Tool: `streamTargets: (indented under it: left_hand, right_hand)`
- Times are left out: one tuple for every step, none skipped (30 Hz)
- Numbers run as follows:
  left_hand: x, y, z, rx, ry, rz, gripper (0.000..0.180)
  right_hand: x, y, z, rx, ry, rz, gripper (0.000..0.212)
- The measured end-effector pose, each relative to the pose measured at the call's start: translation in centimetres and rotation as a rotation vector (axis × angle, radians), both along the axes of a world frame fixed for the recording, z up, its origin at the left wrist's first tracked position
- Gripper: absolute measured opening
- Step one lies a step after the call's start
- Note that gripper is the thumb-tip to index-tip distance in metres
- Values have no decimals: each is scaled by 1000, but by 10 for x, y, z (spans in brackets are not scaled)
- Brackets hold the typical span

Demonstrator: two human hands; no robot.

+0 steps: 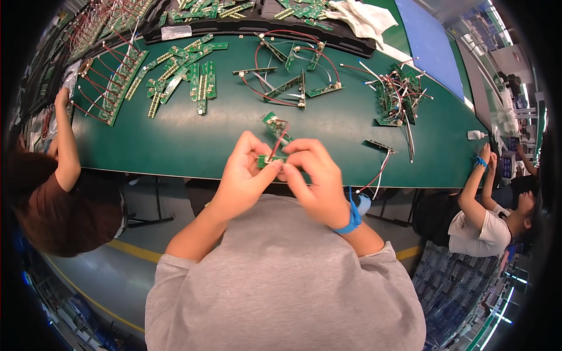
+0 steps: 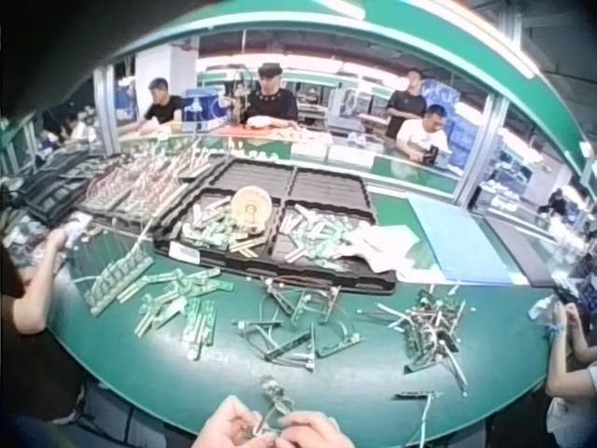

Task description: The person connects wires to circuit boards by hand and sets the assembled circuit boards on the table.

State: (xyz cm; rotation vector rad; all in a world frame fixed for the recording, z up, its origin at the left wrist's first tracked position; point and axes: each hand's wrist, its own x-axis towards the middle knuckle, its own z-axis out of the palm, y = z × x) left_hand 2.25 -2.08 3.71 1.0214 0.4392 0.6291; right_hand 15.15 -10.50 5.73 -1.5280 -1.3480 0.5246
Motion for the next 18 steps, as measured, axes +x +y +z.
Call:
streamTargets:
  left_hand:
    - [6, 5, 7, 36, -31, -26, 21]
    - [13, 12, 9, 77, -35, -44, 21]
    - [21, 21, 14, 122, -37, -58, 20]
    - [31, 30, 21, 201, -20, -37, 20]
    - [40, 42, 25, 265, 54, -18, 21]
    - [47, 55, 26, 329, 133, 5, 21]
    - [54, 68, 21, 417, 303, 74, 26]
    - [52, 74, 19, 602, 472, 101, 31]
    - [52, 82, 16, 787, 641, 133, 37]
    - [47, 83, 11, 819, 692, 211, 46]
    - [40, 84, 2, 822, 692, 270, 45]
    - [31, 84, -6, 826, 687, 326, 44]
    - [22, 83, -9, 765, 689, 320, 40]
    - [12, 80, -15, 709, 668, 301, 36]
    - [3, 78, -25, 651, 650, 282, 33]
    - [-6, 78, -39, 640, 629, 283, 29]
    - [-13, 76, -48, 626, 605, 280, 25]
    - [-16, 72, -51, 625, 558, 307, 18]
  right_hand:
    - [6, -3, 5, -26, 2, -16, 13]
    - [12, -3, 9, 87, -34, -60, 24]
    - [23, -5, 8, 156, -150, -126, 37]
    - [29, -9, 11, 160, -101, -205, 42]
    - [35, -10, 11, 197, -63, -259, 43]
    - [41, -11, 11, 178, -67, -295, 43]
    - [45, -12, 15, 116, -105, -323, 44]
    - [48, -12, 19, 55, -141, -349, 44]
    - [56, -12, 17, 16, -208, -336, 45]
    - [61, -9, 13, 41, -211, -339, 45]
    - [66, -5, 10, 16, -271, -325, 46]
    - [69, 0, 12, -10, -333, -316, 47]
    - [71, 7, 14, -60, -311, -299, 54]
    - [73, 18, 17, -88, -368, -301, 58]
    - [76, 31, 15, -119, -424, -301, 62]
    - [80, 48, 8, -136, -469, -303, 73]
    - [85, 64, 5, -163, -522, -312, 77]
    - [89, 80, -1, -192, -573, -326, 81]
